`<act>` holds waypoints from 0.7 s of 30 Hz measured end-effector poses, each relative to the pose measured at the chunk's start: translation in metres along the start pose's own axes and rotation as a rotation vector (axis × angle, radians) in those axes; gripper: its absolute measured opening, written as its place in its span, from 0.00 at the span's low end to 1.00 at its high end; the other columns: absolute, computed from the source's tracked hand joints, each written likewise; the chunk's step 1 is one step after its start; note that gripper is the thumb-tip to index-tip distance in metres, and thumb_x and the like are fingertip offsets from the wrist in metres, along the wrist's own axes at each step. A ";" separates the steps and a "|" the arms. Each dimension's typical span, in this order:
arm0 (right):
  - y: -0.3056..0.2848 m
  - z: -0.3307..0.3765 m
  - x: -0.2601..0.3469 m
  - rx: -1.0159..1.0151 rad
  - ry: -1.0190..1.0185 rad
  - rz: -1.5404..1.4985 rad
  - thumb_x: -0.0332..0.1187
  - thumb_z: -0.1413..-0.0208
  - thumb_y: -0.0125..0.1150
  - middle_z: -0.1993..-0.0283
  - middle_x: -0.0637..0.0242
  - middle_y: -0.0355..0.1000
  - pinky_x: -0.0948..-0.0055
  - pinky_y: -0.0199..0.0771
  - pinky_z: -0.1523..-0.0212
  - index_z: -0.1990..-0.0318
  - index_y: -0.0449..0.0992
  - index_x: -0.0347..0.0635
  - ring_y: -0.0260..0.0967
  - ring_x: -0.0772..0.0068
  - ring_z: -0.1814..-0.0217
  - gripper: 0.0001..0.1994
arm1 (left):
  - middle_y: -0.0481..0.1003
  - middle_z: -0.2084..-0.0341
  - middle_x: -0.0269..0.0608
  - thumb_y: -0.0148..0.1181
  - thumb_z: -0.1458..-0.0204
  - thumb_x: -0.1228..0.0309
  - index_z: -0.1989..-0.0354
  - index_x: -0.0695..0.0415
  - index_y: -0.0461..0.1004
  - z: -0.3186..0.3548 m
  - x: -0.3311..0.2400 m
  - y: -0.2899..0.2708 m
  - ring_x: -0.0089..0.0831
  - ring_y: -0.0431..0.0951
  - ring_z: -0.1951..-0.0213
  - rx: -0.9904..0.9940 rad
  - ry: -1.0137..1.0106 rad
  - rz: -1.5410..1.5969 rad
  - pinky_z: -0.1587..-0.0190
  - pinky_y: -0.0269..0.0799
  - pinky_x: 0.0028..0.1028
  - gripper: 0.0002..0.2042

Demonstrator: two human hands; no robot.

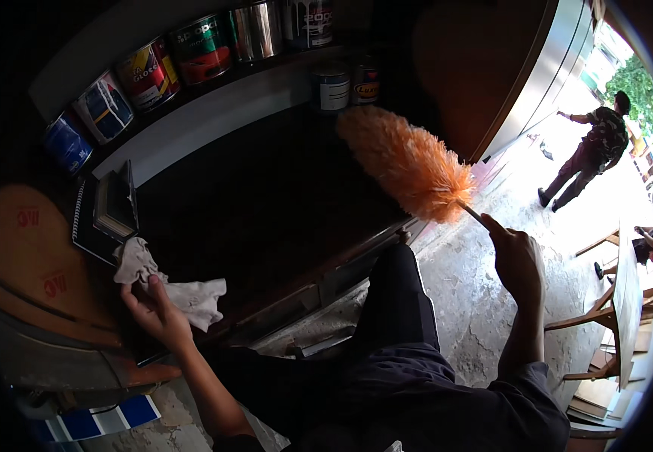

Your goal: Dusting and organizing paint cans and supplies on a storage shelf.

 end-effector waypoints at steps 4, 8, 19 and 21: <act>0.029 -0.022 0.015 -0.004 -0.132 -0.042 0.27 0.40 0.48 0.74 0.54 0.73 0.58 0.69 0.73 0.46 0.76 0.51 0.73 0.53 0.74 0.17 | 0.61 0.38 0.57 0.58 0.40 0.66 0.36 0.63 0.58 -0.023 0.000 0.002 0.42 0.63 0.36 0.121 0.025 -0.295 0.35 0.60 0.39 0.27; 0.077 -0.035 0.009 -0.023 -0.207 -0.208 0.27 0.40 0.47 0.75 0.52 0.72 0.56 0.68 0.75 0.50 0.74 0.48 0.72 0.50 0.76 0.13 | 0.61 0.38 0.55 0.63 0.44 0.63 0.37 0.60 0.60 0.001 -0.028 0.020 0.45 0.63 0.36 0.073 0.156 -0.924 0.35 0.59 0.42 0.29; 0.254 0.081 -0.038 -0.060 0.209 -0.785 0.34 0.31 0.41 0.80 0.47 0.61 0.56 0.56 0.78 0.61 0.66 0.38 0.62 0.45 0.82 0.10 | 0.65 0.43 0.50 0.69 0.50 0.63 0.42 0.57 0.62 -0.002 -0.009 0.271 0.46 0.66 0.40 0.751 0.326 -0.459 0.40 0.64 0.42 0.29; 0.272 0.090 -0.053 0.036 0.273 -0.938 0.35 0.31 0.40 0.82 0.52 0.60 0.60 0.56 0.78 0.62 0.66 0.38 0.60 0.52 0.83 0.12 | 0.64 0.42 0.51 0.68 0.49 0.62 0.39 0.57 0.60 -0.018 0.000 0.325 0.47 0.66 0.40 0.772 0.405 -0.454 0.39 0.64 0.42 0.32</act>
Point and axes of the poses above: each hand's wrist, its own z-axis away from the middle knuckle, its own y-axis out of the palm, x = y × z, the point moved 9 cm from there along -z, towards the middle knuckle
